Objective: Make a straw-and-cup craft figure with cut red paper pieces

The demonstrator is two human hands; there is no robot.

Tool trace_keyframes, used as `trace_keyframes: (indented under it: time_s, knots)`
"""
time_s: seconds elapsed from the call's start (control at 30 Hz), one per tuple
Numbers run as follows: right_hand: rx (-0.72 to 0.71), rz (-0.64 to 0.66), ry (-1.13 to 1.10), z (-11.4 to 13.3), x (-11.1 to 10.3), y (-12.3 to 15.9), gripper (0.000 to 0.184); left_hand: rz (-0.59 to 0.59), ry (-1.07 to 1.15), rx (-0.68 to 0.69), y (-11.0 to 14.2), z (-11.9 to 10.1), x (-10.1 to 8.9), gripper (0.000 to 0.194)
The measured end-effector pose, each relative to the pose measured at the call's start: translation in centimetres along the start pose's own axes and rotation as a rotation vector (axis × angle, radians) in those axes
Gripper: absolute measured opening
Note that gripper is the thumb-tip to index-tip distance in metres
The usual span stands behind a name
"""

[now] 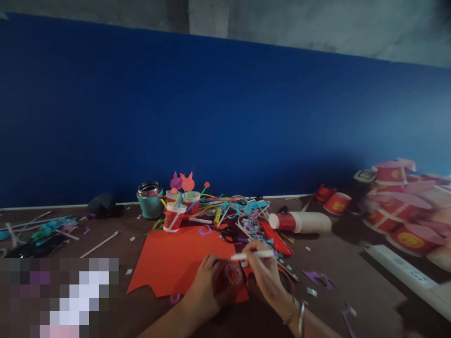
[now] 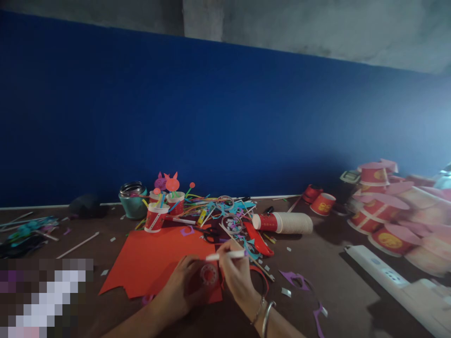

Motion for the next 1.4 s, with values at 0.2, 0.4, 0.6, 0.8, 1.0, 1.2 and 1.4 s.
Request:
trace_keyframes:
  time_s: [0.2, 0.4, 0.6, 0.8, 1.0, 1.2, 1.4]
  knots:
    - [0.337, -0.125, -0.286, -1.0, 2.2, -3.2, 0.028, -0.009, -0.028, -0.033, 0.1, 0.8, 0.1, 0.040]
    - [0.114, 0.130, -0.139, -1.0, 1.8, -1.7, 0.021, -0.005, -0.030, -0.016, 0.1, 1.0, 0.1, 0.039]
    - [-0.181, 0.081, 0.247, -1.3, -0.1, 1.0, 0.029, -0.029, 0.018, 0.027, 0.2, 0.0, 0.0, 0.029]
    - [-0.361, 0.161, 0.396, -0.4, 1.1, 1.5, 0.021, -0.016, -0.007, 0.046, 0.1, -0.4, -0.2, 0.029]
    - [-0.382, 0.178, 0.427, -0.3, 1.4, 1.5, 0.021, -0.013, -0.017, 0.040, 0.3, 0.0, 0.0, 0.028]
    - [-0.374, 0.207, 0.416, -0.7, 1.9, 1.6, 0.022, -0.010, -0.004, 0.037, 0.2, 0.2, 0.0, 0.027]
    - [-0.332, 0.239, 0.402, -0.5, 1.9, 1.6, 0.024, -0.011, 0.005, 0.018, 0.1, 0.1, 0.0, 0.022]
Point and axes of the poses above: each hand's wrist, its own y-axis away from the middle knuckle, its own x-axis out of the palm, z = x × y, the point moved 4 cm from there along -y, towards the middle knuckle, and after that the axes turned 14 degrees about y, right-handed, at the moved point
